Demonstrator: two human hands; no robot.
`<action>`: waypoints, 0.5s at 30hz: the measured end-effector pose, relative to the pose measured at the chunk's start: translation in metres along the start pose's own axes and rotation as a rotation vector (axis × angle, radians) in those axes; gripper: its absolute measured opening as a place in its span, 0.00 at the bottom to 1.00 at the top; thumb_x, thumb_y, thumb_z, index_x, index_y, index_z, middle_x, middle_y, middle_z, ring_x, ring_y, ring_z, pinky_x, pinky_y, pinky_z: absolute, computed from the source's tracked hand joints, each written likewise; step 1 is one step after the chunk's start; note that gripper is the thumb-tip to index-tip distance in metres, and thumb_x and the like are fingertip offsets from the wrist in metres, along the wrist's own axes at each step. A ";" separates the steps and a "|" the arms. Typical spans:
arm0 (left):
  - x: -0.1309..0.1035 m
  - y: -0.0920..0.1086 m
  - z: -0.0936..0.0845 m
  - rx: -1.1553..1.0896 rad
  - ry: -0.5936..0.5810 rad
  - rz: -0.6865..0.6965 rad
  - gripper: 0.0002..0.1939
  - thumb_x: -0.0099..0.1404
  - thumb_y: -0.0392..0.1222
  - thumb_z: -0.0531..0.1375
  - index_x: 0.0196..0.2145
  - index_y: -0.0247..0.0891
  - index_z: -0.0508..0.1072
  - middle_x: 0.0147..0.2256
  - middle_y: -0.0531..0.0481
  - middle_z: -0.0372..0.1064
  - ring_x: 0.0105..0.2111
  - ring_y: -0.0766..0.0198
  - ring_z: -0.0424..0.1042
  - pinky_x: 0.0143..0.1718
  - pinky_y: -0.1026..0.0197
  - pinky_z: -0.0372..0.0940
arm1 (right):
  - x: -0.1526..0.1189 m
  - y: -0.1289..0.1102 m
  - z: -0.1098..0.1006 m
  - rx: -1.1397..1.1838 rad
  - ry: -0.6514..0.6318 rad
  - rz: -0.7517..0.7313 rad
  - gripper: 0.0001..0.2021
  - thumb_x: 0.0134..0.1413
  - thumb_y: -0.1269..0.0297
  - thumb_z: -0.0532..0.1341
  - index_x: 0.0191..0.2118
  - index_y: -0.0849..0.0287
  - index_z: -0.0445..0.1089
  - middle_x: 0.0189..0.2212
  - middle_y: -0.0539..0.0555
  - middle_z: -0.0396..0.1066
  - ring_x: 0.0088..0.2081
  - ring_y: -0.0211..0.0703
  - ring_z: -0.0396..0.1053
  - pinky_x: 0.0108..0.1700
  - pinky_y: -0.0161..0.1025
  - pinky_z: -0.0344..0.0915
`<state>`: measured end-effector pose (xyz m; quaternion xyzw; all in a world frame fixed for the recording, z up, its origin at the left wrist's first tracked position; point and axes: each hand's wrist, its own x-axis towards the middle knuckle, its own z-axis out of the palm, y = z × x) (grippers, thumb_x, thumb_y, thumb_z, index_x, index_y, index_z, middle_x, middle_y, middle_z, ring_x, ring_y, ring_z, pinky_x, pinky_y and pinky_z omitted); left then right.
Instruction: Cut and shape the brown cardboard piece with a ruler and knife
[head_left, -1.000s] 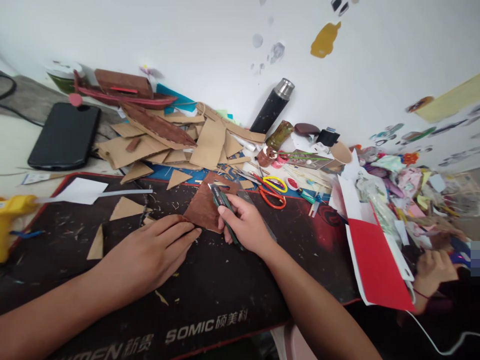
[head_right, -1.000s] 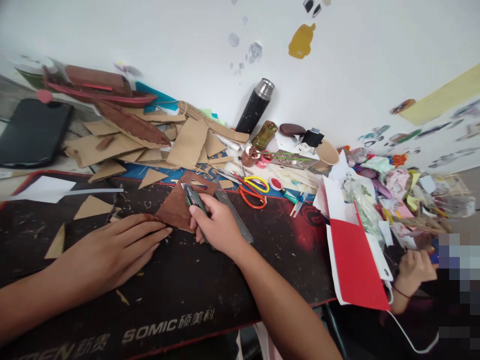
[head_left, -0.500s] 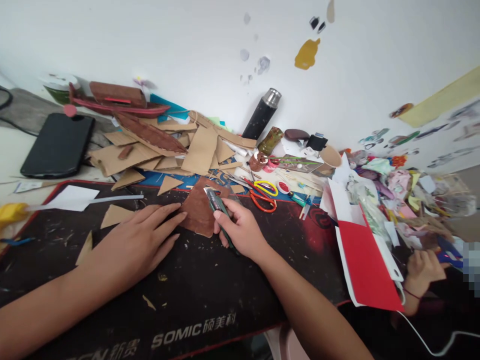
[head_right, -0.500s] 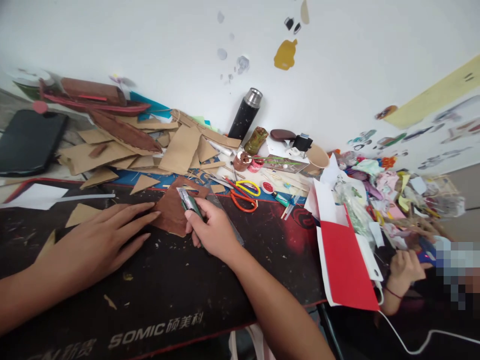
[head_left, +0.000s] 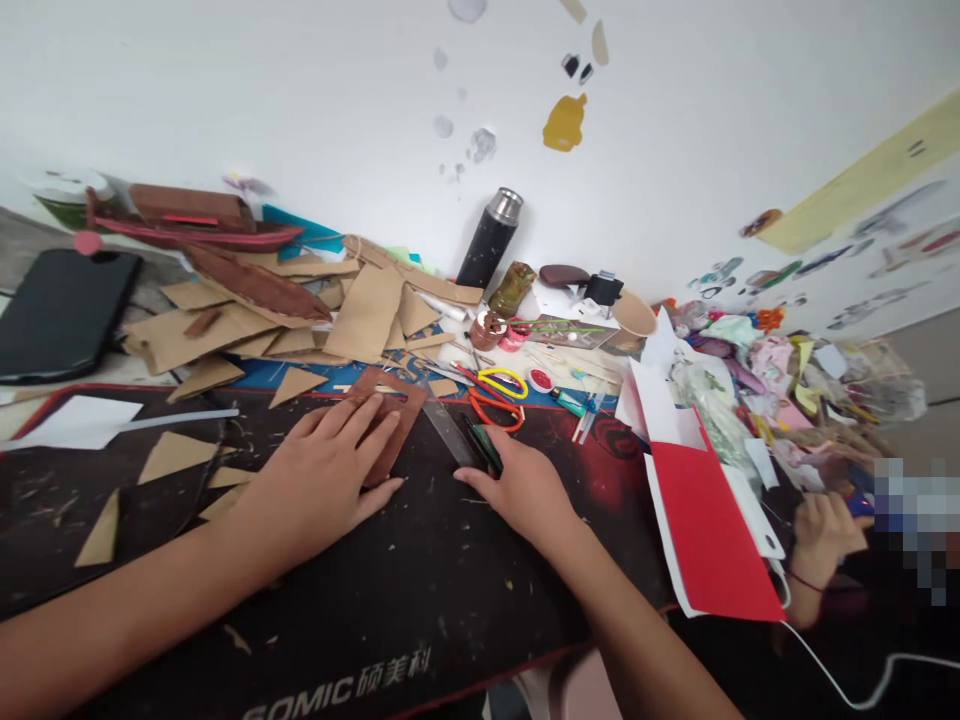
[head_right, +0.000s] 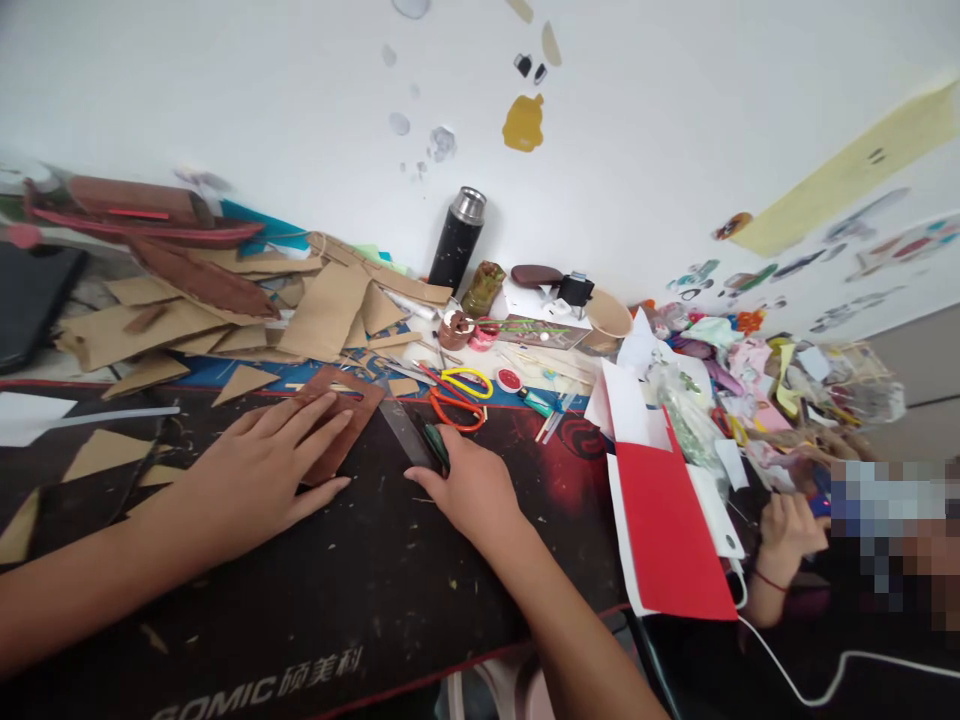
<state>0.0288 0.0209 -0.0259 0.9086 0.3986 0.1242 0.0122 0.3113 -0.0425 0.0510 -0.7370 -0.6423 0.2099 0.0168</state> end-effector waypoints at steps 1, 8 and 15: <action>0.000 -0.004 0.002 -0.010 0.007 0.009 0.39 0.80 0.62 0.57 0.79 0.41 0.70 0.78 0.33 0.68 0.75 0.31 0.69 0.70 0.32 0.68 | 0.000 -0.001 -0.001 -0.034 -0.021 0.007 0.32 0.75 0.50 0.73 0.75 0.57 0.73 0.62 0.69 0.85 0.64 0.70 0.83 0.64 0.56 0.75; -0.011 -0.059 -0.008 -0.135 0.058 0.342 0.41 0.74 0.40 0.57 0.82 0.58 0.64 0.80 0.55 0.67 0.80 0.47 0.65 0.81 0.36 0.57 | -0.001 -0.009 -0.010 -0.148 -0.116 0.008 0.23 0.81 0.52 0.66 0.69 0.59 0.72 0.53 0.68 0.87 0.55 0.67 0.87 0.54 0.51 0.75; -0.013 -0.075 -0.007 -0.149 0.036 0.338 0.39 0.77 0.41 0.55 0.82 0.61 0.64 0.81 0.56 0.65 0.80 0.48 0.65 0.80 0.38 0.61 | -0.003 -0.007 -0.013 -0.163 -0.151 0.001 0.20 0.79 0.51 0.67 0.64 0.61 0.74 0.52 0.70 0.87 0.54 0.66 0.86 0.52 0.51 0.74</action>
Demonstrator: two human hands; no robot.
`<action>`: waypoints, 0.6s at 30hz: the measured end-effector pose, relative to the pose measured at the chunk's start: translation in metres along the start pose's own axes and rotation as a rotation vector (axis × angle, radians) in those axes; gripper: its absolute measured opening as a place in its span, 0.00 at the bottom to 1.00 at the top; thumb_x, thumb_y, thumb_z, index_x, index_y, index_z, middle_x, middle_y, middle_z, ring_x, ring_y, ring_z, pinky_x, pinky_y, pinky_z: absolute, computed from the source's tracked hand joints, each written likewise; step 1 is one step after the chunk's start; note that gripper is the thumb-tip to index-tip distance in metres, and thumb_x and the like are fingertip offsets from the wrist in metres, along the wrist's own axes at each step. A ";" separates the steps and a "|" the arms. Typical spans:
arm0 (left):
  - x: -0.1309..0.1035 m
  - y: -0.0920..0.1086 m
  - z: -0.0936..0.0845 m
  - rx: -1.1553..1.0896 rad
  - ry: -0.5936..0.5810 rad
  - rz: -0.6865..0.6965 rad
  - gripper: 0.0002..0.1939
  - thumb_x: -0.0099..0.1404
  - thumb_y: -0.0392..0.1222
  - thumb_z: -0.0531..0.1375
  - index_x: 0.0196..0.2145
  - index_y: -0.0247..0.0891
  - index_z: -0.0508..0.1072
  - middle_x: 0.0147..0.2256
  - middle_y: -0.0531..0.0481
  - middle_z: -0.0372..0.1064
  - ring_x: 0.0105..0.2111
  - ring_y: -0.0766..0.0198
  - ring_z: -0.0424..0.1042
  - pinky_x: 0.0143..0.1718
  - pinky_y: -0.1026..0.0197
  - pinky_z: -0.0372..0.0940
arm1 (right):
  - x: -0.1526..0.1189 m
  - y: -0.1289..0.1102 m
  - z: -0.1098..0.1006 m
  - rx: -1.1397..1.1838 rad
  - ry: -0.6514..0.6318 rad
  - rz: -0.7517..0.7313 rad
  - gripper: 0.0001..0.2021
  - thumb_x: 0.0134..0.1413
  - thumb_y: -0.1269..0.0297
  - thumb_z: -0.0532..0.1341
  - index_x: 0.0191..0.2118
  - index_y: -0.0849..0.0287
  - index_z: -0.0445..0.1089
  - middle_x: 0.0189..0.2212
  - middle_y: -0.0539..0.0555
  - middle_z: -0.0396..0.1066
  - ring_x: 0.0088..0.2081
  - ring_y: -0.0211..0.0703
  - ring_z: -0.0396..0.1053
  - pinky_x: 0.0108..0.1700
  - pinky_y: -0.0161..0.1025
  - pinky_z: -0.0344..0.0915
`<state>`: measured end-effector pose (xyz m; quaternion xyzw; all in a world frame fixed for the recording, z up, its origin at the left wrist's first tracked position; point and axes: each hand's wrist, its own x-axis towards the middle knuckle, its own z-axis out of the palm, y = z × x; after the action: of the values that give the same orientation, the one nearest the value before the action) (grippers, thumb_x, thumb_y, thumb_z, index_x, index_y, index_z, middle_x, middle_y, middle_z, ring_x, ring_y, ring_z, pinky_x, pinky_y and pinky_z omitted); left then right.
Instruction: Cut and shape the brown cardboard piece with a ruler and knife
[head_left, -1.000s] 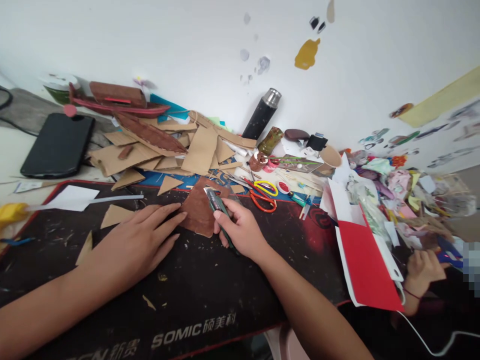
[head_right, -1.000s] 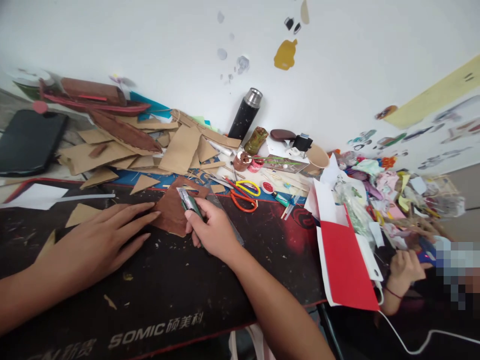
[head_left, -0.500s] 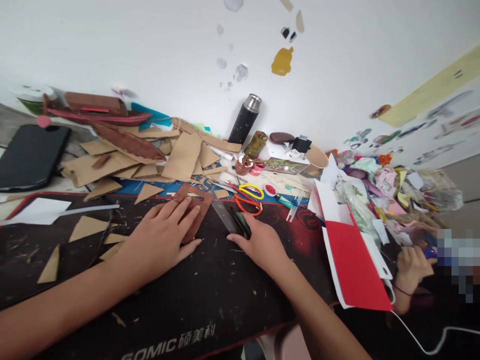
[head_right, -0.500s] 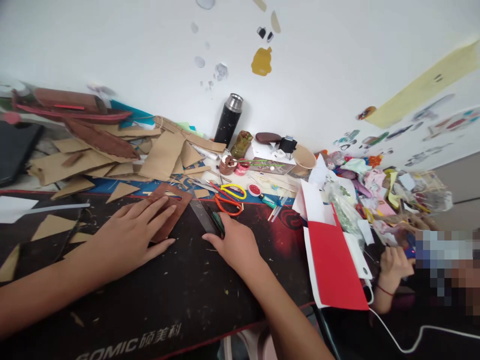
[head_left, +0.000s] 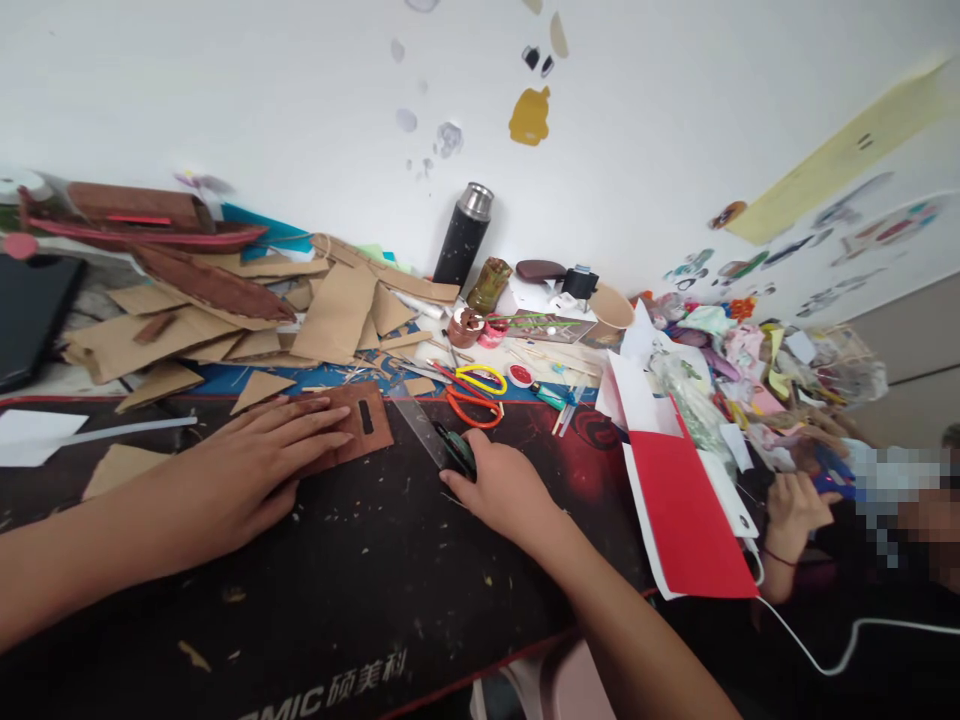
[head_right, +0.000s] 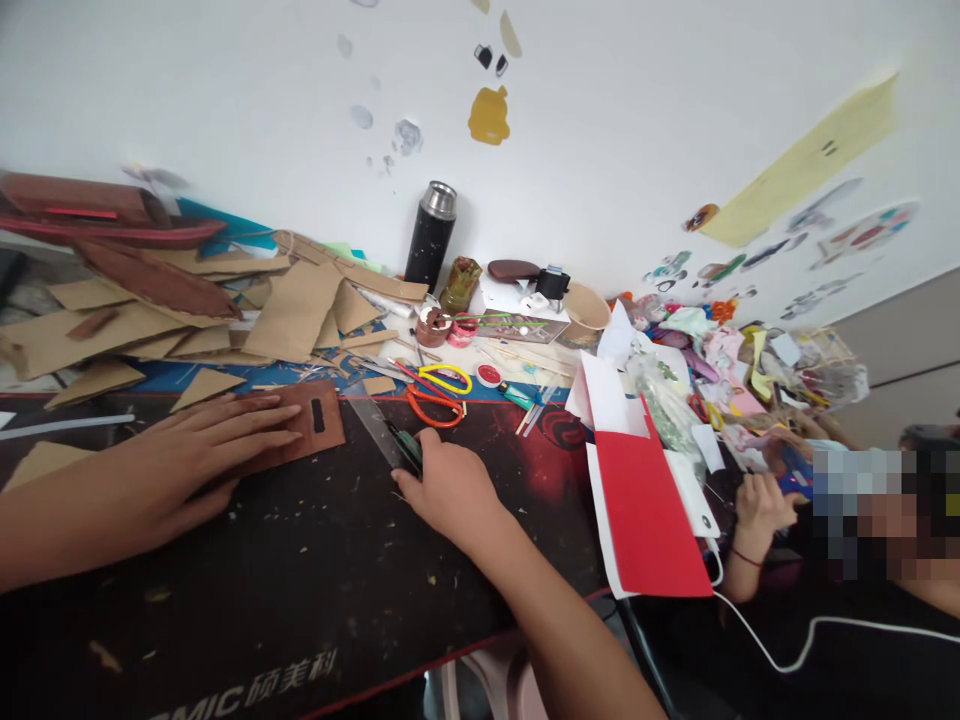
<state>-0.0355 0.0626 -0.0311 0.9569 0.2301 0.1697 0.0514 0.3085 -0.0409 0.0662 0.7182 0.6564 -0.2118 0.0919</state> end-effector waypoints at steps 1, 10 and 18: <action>0.000 0.000 0.002 0.001 0.000 -0.002 0.38 0.78 0.41 0.55 0.82 0.61 0.65 0.81 0.56 0.65 0.80 0.49 0.65 0.80 0.39 0.60 | -0.001 0.000 0.000 -0.001 0.002 -0.005 0.20 0.79 0.52 0.68 0.64 0.61 0.74 0.52 0.69 0.87 0.54 0.66 0.86 0.52 0.51 0.74; 0.001 0.001 -0.007 -0.061 0.005 -0.051 0.30 0.84 0.53 0.54 0.78 0.61 0.70 0.81 0.55 0.66 0.78 0.47 0.68 0.80 0.35 0.64 | -0.007 0.005 0.004 -0.019 0.018 -0.056 0.22 0.79 0.53 0.66 0.67 0.61 0.73 0.52 0.69 0.87 0.54 0.67 0.86 0.52 0.51 0.74; 0.024 0.028 0.007 -0.115 0.088 -0.109 0.27 0.84 0.56 0.53 0.73 0.57 0.78 0.75 0.49 0.75 0.73 0.46 0.75 0.77 0.36 0.68 | -0.006 0.001 0.005 -0.024 0.029 -0.103 0.22 0.80 0.53 0.65 0.69 0.59 0.74 0.52 0.66 0.88 0.53 0.65 0.87 0.51 0.49 0.74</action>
<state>-0.0009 0.0489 -0.0259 0.9301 0.2735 0.2214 0.1053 0.3086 -0.0483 0.0639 0.6852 0.6963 -0.1980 0.0799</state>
